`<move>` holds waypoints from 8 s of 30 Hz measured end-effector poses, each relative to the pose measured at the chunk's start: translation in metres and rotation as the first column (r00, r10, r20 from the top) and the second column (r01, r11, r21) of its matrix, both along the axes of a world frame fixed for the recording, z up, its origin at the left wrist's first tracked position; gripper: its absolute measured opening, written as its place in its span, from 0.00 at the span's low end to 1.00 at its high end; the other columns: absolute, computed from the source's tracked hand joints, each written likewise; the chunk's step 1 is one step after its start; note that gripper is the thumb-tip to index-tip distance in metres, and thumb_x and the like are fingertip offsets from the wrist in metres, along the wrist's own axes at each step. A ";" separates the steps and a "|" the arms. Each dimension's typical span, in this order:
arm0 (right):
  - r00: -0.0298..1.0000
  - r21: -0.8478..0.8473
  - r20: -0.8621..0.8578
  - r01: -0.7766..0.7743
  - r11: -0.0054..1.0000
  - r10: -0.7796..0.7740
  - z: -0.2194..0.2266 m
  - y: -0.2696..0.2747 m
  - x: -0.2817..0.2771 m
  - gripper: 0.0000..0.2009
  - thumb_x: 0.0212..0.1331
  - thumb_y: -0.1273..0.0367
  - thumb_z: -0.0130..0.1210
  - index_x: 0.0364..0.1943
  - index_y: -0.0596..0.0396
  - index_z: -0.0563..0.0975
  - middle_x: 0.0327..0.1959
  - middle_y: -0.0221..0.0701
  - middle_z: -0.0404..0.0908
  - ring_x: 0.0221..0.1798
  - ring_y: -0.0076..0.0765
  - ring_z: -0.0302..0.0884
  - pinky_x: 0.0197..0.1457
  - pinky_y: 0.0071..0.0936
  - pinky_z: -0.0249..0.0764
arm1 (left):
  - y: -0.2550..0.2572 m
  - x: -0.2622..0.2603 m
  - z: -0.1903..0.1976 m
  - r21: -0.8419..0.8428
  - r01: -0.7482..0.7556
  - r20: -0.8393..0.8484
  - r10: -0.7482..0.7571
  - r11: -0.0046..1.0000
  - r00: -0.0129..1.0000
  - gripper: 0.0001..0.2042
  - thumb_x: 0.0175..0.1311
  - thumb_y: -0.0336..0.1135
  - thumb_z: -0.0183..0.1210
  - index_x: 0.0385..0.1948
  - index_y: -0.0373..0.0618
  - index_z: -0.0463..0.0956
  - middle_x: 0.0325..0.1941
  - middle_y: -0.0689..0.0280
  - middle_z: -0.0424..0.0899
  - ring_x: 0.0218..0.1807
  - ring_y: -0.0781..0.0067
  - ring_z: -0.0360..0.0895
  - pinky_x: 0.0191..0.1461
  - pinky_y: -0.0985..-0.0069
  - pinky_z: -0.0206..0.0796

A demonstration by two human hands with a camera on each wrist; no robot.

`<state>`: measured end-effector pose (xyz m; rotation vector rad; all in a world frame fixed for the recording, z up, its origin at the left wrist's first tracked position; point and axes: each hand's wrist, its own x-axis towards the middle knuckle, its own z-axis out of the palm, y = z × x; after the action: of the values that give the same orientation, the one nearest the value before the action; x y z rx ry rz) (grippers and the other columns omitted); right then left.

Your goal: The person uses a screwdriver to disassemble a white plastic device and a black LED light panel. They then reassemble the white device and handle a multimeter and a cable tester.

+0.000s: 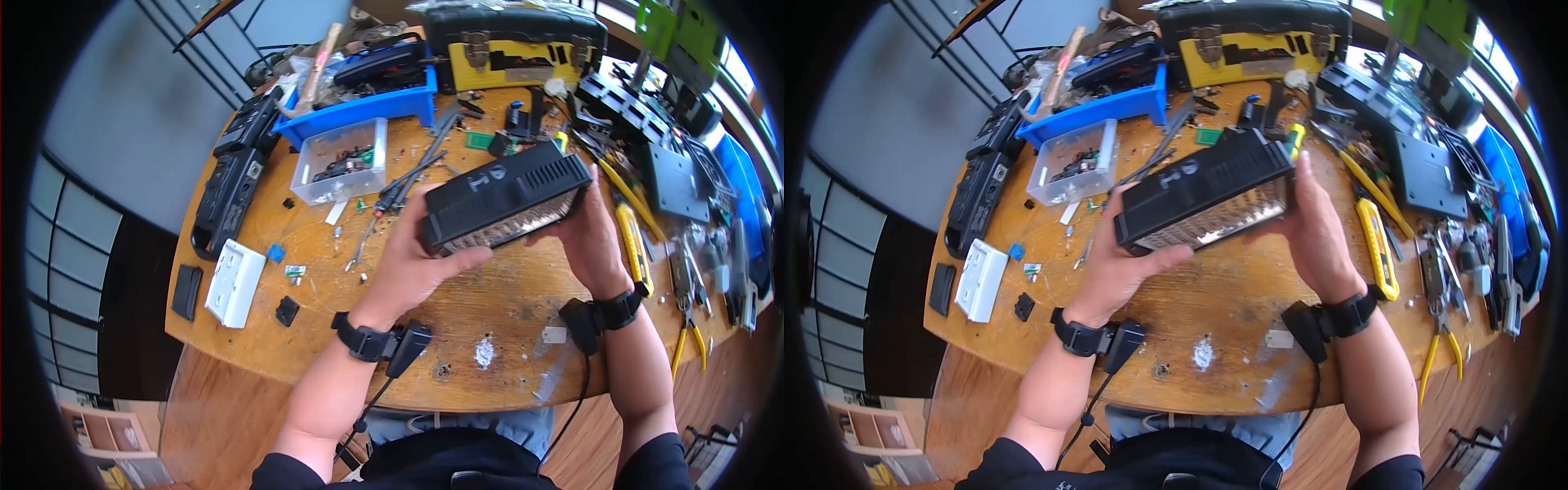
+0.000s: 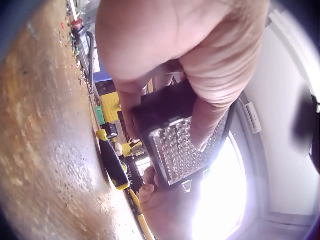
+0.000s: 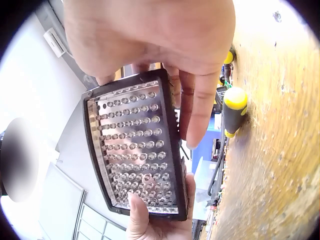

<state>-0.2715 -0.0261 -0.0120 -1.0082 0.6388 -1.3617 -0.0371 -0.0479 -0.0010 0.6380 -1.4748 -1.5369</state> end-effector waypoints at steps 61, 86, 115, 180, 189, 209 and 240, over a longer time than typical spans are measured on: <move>0.963 -0.124 0.169 -0.193 0.973 0.213 0.014 0.004 -0.002 0.48 0.39 0.83 0.67 0.68 0.46 0.54 0.60 0.35 0.67 0.62 0.36 0.68 0.60 0.35 0.73 | -0.010 0.008 -0.010 0.072 -0.325 -0.074 0.330 0.943 0.941 0.33 0.44 0.08 0.46 0.60 0.37 0.63 0.47 0.67 0.77 0.45 0.80 0.76 0.49 0.83 0.68; 0.971 -0.135 0.144 -0.174 0.976 0.193 0.012 0.005 -0.001 0.51 0.34 0.81 0.71 0.68 0.45 0.55 0.62 0.33 0.67 0.66 0.35 0.63 0.70 0.35 0.59 | -0.004 0.003 -0.006 0.185 -0.306 -0.260 0.347 0.934 0.901 0.07 0.60 0.19 0.52 0.33 0.41 0.77 0.33 0.67 0.82 0.35 0.78 0.79 0.41 0.82 0.72; 0.959 -0.112 0.126 -0.239 0.965 0.252 0.011 0.008 0.000 0.51 0.33 0.82 0.71 0.68 0.46 0.55 0.62 0.33 0.67 0.65 0.35 0.64 0.69 0.36 0.60 | -0.010 0.020 -0.030 0.036 -0.255 -0.132 0.257 0.966 0.957 0.07 0.65 0.25 0.51 0.28 0.40 0.77 0.27 0.71 0.80 0.27 0.84 0.76 0.30 0.84 0.69; 0.978 -0.070 0.088 -0.181 0.981 0.187 0.007 0.004 0.004 0.52 0.32 0.81 0.71 0.69 0.48 0.54 0.62 0.34 0.67 0.66 0.36 0.63 0.71 0.35 0.56 | -0.011 0.011 -0.006 0.110 -0.072 -0.314 0.104 0.991 0.944 0.29 0.71 0.58 0.39 0.60 0.41 0.66 0.58 0.63 0.75 0.59 0.71 0.72 0.63 0.68 0.62; 0.998 -0.109 -0.006 -0.070 0.992 0.070 0.010 0.000 0.008 0.54 0.41 0.82 0.68 0.73 0.50 0.46 0.65 0.36 0.65 0.65 0.33 0.65 0.67 0.30 0.64 | -0.007 0.007 -0.001 0.103 -0.180 -0.034 0.185 0.978 0.982 0.36 0.54 0.42 0.70 0.61 0.37 0.60 0.56 0.62 0.74 0.56 0.73 0.72 0.61 0.77 0.63; 0.929 0.016 0.042 0.366 0.930 -0.367 0.001 -0.008 -0.016 0.25 0.67 0.63 0.46 0.11 0.61 0.75 0.38 0.42 0.83 0.48 0.34 0.76 0.51 0.34 0.73 | -0.006 0.000 -0.010 -0.272 -0.271 -0.200 0.221 0.923 0.955 0.27 0.47 0.23 0.69 0.48 0.49 0.65 0.62 0.56 0.66 0.61 0.71 0.67 0.65 0.69 0.62; 0.913 0.032 -0.252 0.338 0.940 -0.320 0.012 0.002 -0.011 0.19 0.59 0.73 0.45 0.53 0.66 0.75 0.29 0.40 0.84 0.18 0.21 0.76 0.41 0.21 0.76 | -0.006 0.005 -0.012 0.024 -0.266 -0.292 0.261 0.964 0.920 0.32 0.45 0.10 0.59 0.55 0.47 0.64 0.55 0.65 0.74 0.56 0.70 0.73 0.59 0.73 0.67</move>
<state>-0.2827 -0.0245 -0.0003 -1.0484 1.0774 -1.5041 -0.0317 -0.0543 -0.0128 0.5466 -1.1267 -1.3420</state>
